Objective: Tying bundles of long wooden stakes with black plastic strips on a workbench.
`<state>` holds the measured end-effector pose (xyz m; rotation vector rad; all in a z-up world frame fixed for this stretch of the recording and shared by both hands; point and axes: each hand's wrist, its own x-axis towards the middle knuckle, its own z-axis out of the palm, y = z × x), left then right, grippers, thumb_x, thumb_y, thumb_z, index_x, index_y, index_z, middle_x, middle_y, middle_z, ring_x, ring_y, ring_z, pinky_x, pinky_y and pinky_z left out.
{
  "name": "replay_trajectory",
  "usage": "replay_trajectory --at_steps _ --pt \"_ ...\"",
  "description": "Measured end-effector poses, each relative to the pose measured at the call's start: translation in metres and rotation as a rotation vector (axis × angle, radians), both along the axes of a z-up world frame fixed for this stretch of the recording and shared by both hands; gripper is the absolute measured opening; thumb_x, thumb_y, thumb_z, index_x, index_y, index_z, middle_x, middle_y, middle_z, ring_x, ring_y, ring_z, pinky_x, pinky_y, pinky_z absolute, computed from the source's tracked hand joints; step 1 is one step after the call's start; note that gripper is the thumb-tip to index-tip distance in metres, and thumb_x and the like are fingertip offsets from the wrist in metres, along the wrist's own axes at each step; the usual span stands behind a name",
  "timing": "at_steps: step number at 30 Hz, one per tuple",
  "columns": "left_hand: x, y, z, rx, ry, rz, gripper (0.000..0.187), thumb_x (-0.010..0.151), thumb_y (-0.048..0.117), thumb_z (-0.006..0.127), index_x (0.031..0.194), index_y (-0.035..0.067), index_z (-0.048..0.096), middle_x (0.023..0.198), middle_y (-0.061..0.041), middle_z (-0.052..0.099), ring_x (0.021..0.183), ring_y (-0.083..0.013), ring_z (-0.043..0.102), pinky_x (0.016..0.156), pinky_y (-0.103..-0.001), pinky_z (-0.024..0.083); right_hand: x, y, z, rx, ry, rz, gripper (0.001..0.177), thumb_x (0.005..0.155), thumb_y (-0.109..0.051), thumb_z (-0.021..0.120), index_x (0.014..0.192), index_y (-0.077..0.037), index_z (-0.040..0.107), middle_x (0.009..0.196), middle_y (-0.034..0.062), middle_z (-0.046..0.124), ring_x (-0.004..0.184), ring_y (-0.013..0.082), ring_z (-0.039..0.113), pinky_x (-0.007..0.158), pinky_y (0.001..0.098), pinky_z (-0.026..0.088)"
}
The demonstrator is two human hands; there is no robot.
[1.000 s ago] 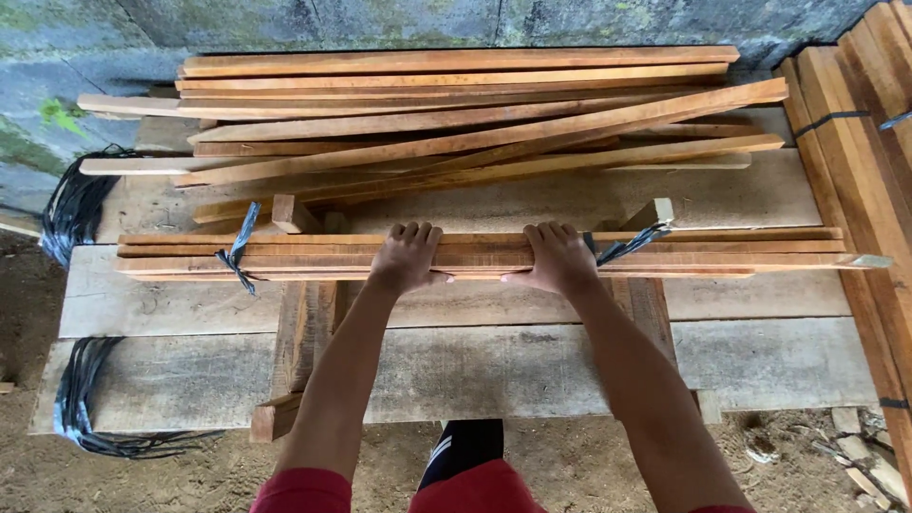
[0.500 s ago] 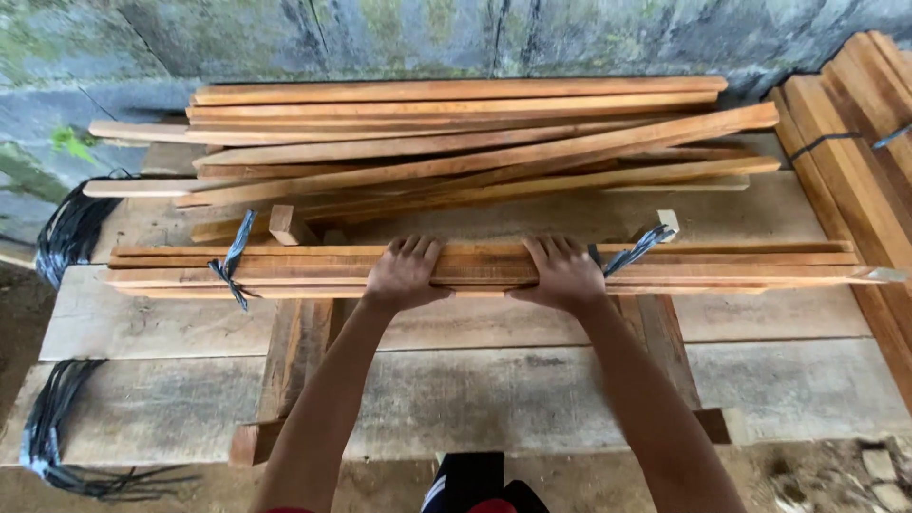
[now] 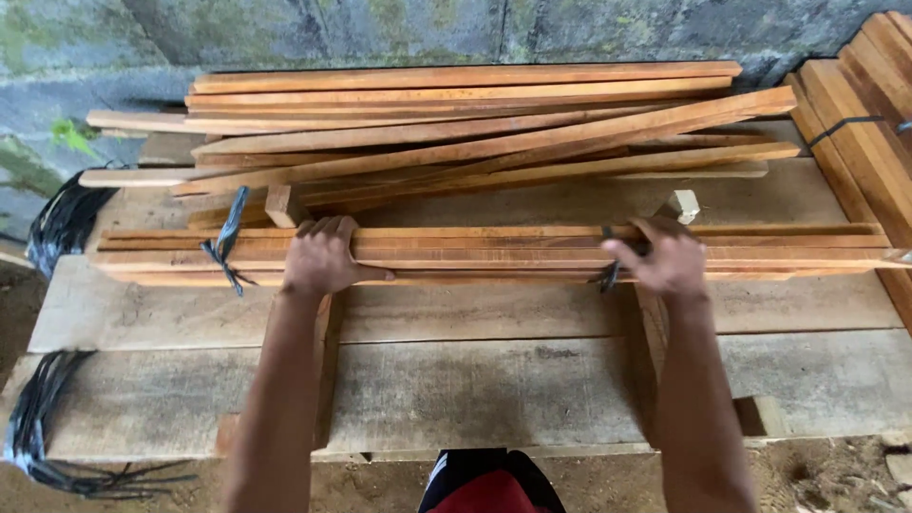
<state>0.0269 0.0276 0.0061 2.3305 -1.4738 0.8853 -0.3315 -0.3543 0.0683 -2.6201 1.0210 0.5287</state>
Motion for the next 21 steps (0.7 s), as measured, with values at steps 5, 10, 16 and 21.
replay_trajectory --at_steps 5,10,16,21 --pt "0.014 -0.007 -0.009 -0.063 0.078 -0.149 0.087 0.055 0.087 0.076 0.089 0.006 0.070 0.078 -0.013 0.072 0.078 -0.0318 0.075 0.070 -0.044 0.059 -0.004 -0.064 -0.090 -0.811 -0.943 0.298 0.056 0.109 -0.064 0.046 0.074 -0.024 0.065 0.055 -0.0021 0.061 0.051 0.0151 0.063 0.057 0.0272 0.053" --pt "0.016 -0.007 -0.011 0.028 0.104 -0.117 0.084 0.053 0.086 0.077 0.089 0.010 0.070 0.077 -0.010 0.072 0.077 -0.0298 0.075 0.071 -0.042 0.059 -0.016 -0.091 -0.133 -0.821 -0.986 0.294 0.050 0.107 -0.050 0.051 0.078 -0.016 0.073 0.062 0.0094 0.066 0.059 0.0264 0.070 0.057 0.0374 0.055" --pt "-0.009 -0.002 0.021 0.020 -0.099 -0.128 0.077 0.059 0.084 0.076 0.082 0.012 0.065 0.073 -0.009 0.069 0.072 -0.0287 0.073 0.068 -0.043 0.058 -0.011 -0.045 -0.080 -0.809 -0.922 0.240 0.053 0.109 -0.054 0.051 0.076 -0.018 0.070 0.060 0.0069 0.066 0.058 0.0223 0.069 0.058 0.0319 0.055" --pt "-0.029 -0.042 0.022 0.162 0.078 -0.176 0.096 0.058 0.101 0.058 0.104 0.017 0.064 0.091 -0.007 0.068 0.089 -0.0283 0.071 0.077 -0.043 0.056 -0.004 -0.021 -0.047 -0.701 -0.836 0.241 0.058 0.101 -0.063 0.057 0.080 -0.010 0.068 0.069 0.0161 0.066 0.073 0.0334 0.074 0.067 0.0419 0.057"
